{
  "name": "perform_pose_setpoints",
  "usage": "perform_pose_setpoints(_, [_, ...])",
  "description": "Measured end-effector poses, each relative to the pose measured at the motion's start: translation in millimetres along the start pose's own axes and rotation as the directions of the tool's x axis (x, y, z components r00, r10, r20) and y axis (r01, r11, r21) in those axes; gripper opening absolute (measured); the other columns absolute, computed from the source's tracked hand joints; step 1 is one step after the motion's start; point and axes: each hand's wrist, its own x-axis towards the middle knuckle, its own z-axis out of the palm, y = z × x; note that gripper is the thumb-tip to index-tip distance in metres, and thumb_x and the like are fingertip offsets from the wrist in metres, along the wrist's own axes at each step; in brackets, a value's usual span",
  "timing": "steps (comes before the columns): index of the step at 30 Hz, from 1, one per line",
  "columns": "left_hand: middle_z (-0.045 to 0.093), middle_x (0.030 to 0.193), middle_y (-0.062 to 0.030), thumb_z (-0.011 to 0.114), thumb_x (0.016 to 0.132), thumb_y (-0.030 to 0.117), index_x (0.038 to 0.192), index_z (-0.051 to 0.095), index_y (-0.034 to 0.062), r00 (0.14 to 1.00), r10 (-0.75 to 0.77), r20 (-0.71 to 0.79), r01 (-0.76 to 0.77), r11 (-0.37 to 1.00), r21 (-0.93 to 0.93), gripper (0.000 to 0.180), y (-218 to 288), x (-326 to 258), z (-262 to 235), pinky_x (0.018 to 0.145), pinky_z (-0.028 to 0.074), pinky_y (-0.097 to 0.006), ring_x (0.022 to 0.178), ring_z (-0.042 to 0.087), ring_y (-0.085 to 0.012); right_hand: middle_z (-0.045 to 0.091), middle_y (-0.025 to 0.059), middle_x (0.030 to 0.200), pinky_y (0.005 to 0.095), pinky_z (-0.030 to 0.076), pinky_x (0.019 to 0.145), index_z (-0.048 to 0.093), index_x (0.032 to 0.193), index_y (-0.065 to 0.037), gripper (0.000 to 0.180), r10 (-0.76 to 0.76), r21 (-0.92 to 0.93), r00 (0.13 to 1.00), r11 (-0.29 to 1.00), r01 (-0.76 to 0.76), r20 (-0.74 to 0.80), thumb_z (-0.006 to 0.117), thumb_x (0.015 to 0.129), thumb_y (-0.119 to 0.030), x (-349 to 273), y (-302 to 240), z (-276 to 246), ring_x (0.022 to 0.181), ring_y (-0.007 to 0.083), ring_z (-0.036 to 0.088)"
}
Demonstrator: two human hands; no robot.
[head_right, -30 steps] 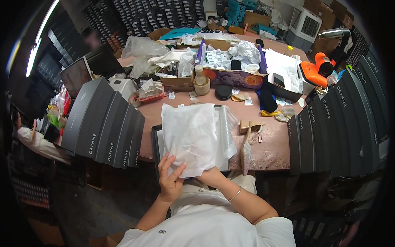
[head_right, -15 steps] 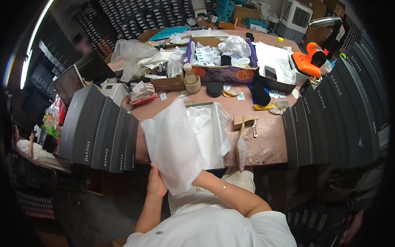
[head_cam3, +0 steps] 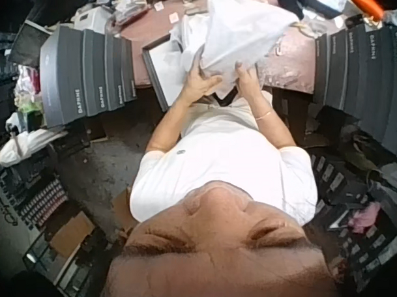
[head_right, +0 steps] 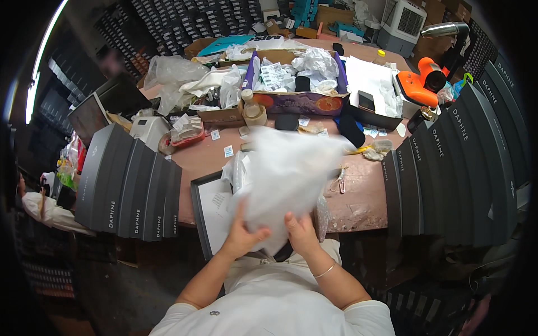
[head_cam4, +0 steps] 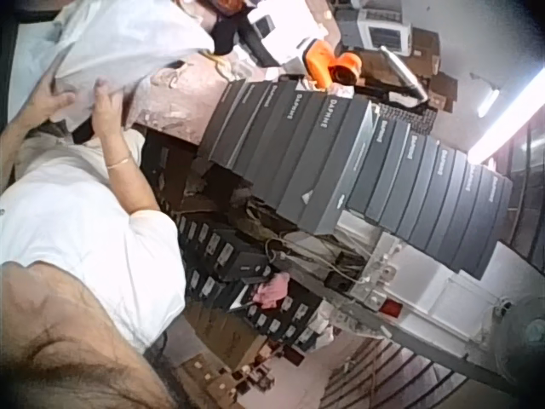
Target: Inspecting women's high-heel shoes and packing them into boxes with tissue paper.
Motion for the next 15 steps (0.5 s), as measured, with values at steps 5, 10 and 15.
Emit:
perform_pose_setpoints(5, [0.052,0.123,-0.0254,0.075,0.081,0.024,0.145,0.027,-0.0008,1.0,0.02,0.008,-0.021,0.789,0.614,0.084,-45.2,125.9,-24.5,0.08,0.051,-0.031,0.092,0.065,-0.024,0.055,0.012,0.125,0.038,0.047,0.096,0.041,0.134,0.001,0.053,-0.053,0.19,0.958,0.976,0.109,-0.282,0.051,0.097,-0.036,-0.6,-31.8,-56.1,0.112,0.0224,0.056])
perform_pose_setpoints(10, [0.064,0.103,-0.0191,0.065,0.083,0.013,0.113,0.059,-0.0015,0.994,-0.099,-0.047,0.102,0.667,0.738,0.034,-113.6,192.5,-52.4,0.077,0.051,-0.035,0.09,0.066,-0.028,0.056,0.0124,0.125,0.0378,0.05,0.092,0.042,0.133,0.002,0.055,-0.169,0.151,0.939,0.963,0.222,-0.301,0.051,0.097,-0.038,6.9,-26.8,-34.2,0.109,0.0235,0.059])
perform_pose_setpoints(15, [0.061,0.092,-0.0164,0.055,0.083,0.006,0.099,0.063,-0.0018,0.88,0.45,-0.151,-0.321,0.799,0.509,0.02,51.8,179.5,-72.3,0.076,0.048,-0.035,0.083,0.06,-0.0308,0.055,0.0176,0.126,0.0392,0.046,0.097,0.044,0.131,0.004,0.053,0.149,-0.056,0.988,0.988,-0.146,0.038,0.054,0.096,-0.034,54.7,33.1,0.1,0.109,0.026,0.059])
